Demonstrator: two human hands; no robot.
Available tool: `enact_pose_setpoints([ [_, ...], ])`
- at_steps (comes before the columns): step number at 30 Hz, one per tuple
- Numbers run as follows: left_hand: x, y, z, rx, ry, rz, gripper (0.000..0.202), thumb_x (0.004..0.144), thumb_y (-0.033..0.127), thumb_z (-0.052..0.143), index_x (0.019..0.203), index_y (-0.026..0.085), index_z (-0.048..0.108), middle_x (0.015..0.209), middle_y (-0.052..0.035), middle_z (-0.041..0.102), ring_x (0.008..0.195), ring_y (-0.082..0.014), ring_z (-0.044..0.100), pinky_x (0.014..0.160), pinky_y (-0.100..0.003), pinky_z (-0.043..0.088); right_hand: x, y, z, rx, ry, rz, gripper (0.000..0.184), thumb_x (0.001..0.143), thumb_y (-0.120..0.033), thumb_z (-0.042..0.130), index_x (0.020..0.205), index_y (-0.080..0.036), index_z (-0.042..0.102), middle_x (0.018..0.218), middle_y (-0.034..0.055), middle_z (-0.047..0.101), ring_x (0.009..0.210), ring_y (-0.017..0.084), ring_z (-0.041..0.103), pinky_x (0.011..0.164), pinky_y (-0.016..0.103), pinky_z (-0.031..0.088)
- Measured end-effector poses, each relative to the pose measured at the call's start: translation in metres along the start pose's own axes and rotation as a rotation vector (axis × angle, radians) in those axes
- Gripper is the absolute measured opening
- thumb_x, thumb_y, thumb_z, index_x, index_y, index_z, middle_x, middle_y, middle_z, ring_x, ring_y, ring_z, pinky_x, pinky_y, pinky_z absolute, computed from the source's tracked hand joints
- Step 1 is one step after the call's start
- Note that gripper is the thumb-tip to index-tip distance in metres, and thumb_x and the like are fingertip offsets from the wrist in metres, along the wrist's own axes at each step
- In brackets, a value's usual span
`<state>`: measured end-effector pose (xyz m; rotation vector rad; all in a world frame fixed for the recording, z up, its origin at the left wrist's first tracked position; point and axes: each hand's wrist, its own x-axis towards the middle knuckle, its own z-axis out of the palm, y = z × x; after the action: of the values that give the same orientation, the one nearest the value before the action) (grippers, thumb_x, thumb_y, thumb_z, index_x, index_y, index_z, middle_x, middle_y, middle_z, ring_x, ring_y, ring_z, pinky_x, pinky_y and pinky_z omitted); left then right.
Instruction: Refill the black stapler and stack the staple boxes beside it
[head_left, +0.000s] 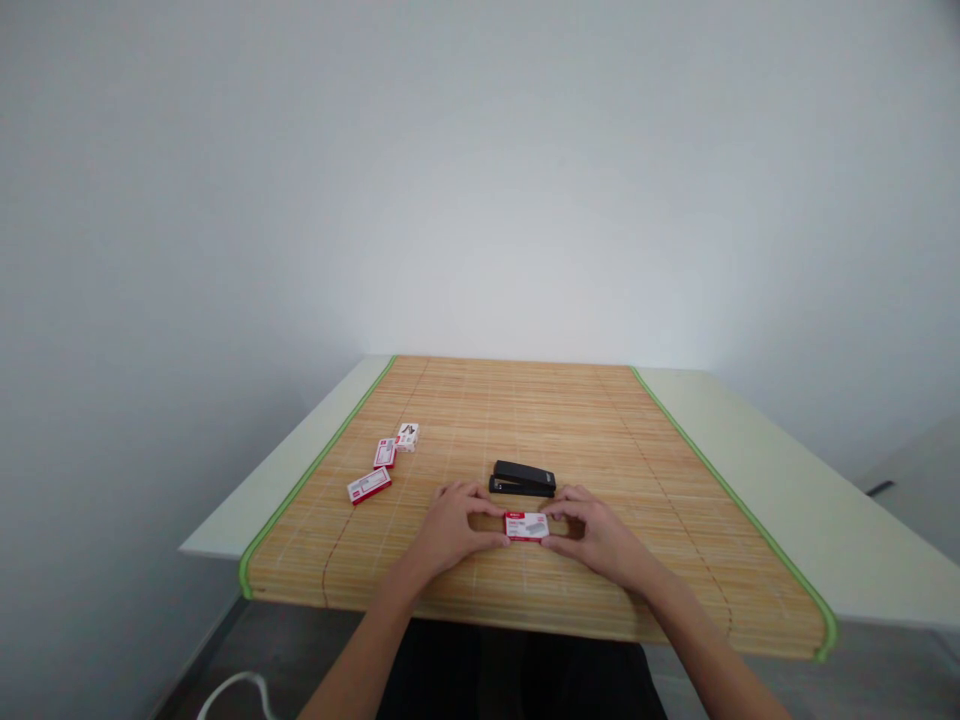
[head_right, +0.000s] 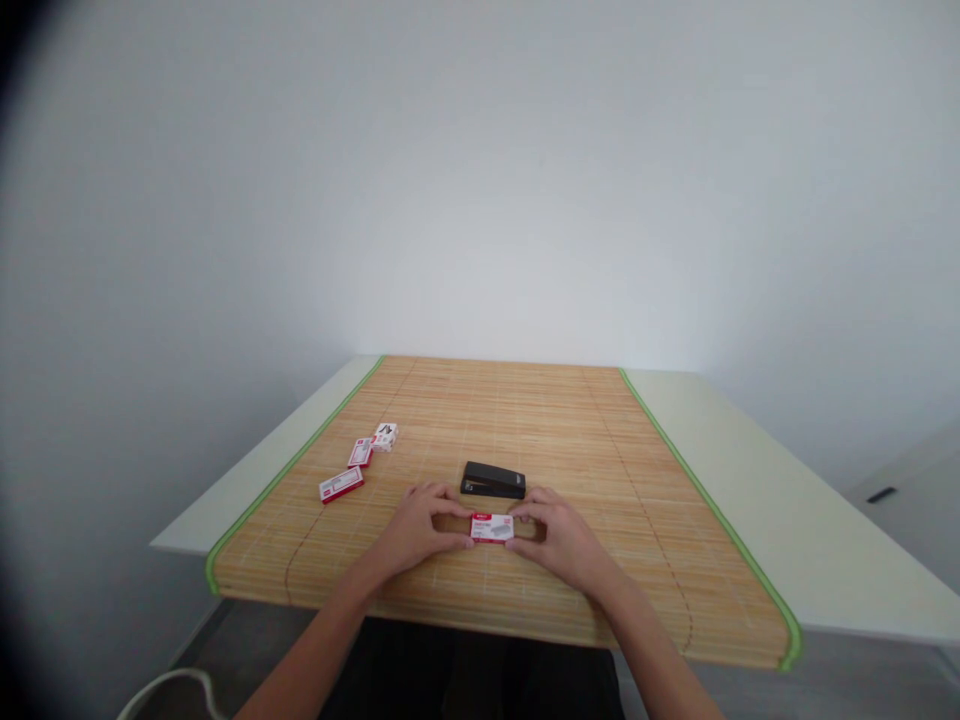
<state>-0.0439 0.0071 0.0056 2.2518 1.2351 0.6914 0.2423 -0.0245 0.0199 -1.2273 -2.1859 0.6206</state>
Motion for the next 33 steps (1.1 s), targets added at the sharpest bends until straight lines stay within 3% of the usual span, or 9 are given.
enact_pose_setpoints([
  [3,-0.002,-0.001,0.000,-0.003,0.007,0.004,0.042,0.072,0.062,0.083,0.108,0.040,0.078,0.112,0.0014,0.068,0.109,-0.0254,0.059,0.099,-0.040,0.037,0.004,0.003,-0.006,-0.043,0.008,0.001,0.026,0.084,-0.043,0.078,0.105,-0.027,0.075,0.098,0.0043,0.068,0.093,0.023,0.062,0.082,0.035,0.049],
  [8,-0.003,-0.001,-0.001,0.002,0.025,-0.001,0.036,0.076,0.051,0.083,0.109,0.040,0.076,0.114,0.0018,0.067,0.111,-0.0250,0.060,0.101,-0.040,0.037,0.027,0.013,-0.016,-0.024,0.260,0.068,0.032,0.090,-0.045,0.069,0.115,-0.025,0.070,0.103,0.0061,0.068,0.094,0.023,0.062,0.083,0.036,0.050],
  [11,-0.003,0.001,-0.001,0.017,0.039,0.000,0.034,0.077,0.042,0.081,0.111,0.038,0.075,0.114,0.0009,0.068,0.109,-0.0249,0.061,0.102,-0.040,0.038,0.044,0.019,-0.010,0.030,0.193,0.036,0.043,0.088,-0.040,0.070,0.129,-0.027,0.065,0.116,0.0072,0.069,0.106,0.024,0.063,0.092,0.039,0.050],
  [14,-0.004,0.003,-0.001,0.028,0.050,0.003,0.034,0.079,0.036,0.077,0.112,0.037,0.074,0.115,0.0002,0.068,0.110,-0.0253,0.060,0.103,-0.041,0.038,0.051,0.022,-0.001,0.074,0.118,0.060,0.047,0.087,-0.035,0.069,0.133,-0.027,0.064,0.112,0.0066,0.070,0.099,0.023,0.065,0.089,0.038,0.052],
  [19,-0.004,0.006,-0.001,0.025,0.071,0.001,0.036,0.080,0.028,0.072,0.115,0.035,0.073,0.115,-0.0006,0.068,0.111,-0.0252,0.060,0.103,-0.040,0.040,0.031,0.016,0.007,-0.001,0.223,0.198,0.065,0.082,-0.033,0.070,0.144,-0.023,0.053,0.093,0.0040,0.068,0.077,0.020,0.062,0.074,0.035,0.052],
  [23,-0.003,0.007,-0.003,-0.013,0.074,-0.004,0.035,0.087,0.028,0.065,0.121,0.034,0.070,0.113,-0.0005,0.069,0.107,-0.0234,0.062,0.099,-0.038,0.043,0.006,-0.005,0.015,-0.052,0.342,0.268,0.067,0.085,-0.034,0.065,0.149,-0.022,0.047,0.096,0.0056,0.067,0.076,0.020,0.062,0.074,0.036,0.052],
  [27,-0.004,0.010,-0.003,-0.014,0.103,-0.020,0.031,0.091,0.038,0.064,0.121,0.030,0.069,0.114,-0.0034,0.068,0.109,-0.0246,0.061,0.099,-0.039,0.043,-0.012,-0.022,0.025,-0.005,0.385,0.277,0.075,0.085,-0.040,0.069,0.153,-0.024,0.041,0.102,0.0069,0.068,0.081,0.023,0.063,0.075,0.037,0.052],
  [33,-0.012,0.027,0.005,0.077,0.188,-0.034,0.058,0.068,0.059,0.084,0.111,0.026,0.062,0.112,-0.0050,0.065,0.107,-0.0285,0.058,0.098,-0.042,0.041,-0.027,-0.018,0.029,0.148,0.287,0.324,0.084,0.083,-0.040,0.073,0.155,-0.023,0.034,0.089,0.0016,0.065,0.070,0.020,0.062,0.066,0.035,0.052],
])
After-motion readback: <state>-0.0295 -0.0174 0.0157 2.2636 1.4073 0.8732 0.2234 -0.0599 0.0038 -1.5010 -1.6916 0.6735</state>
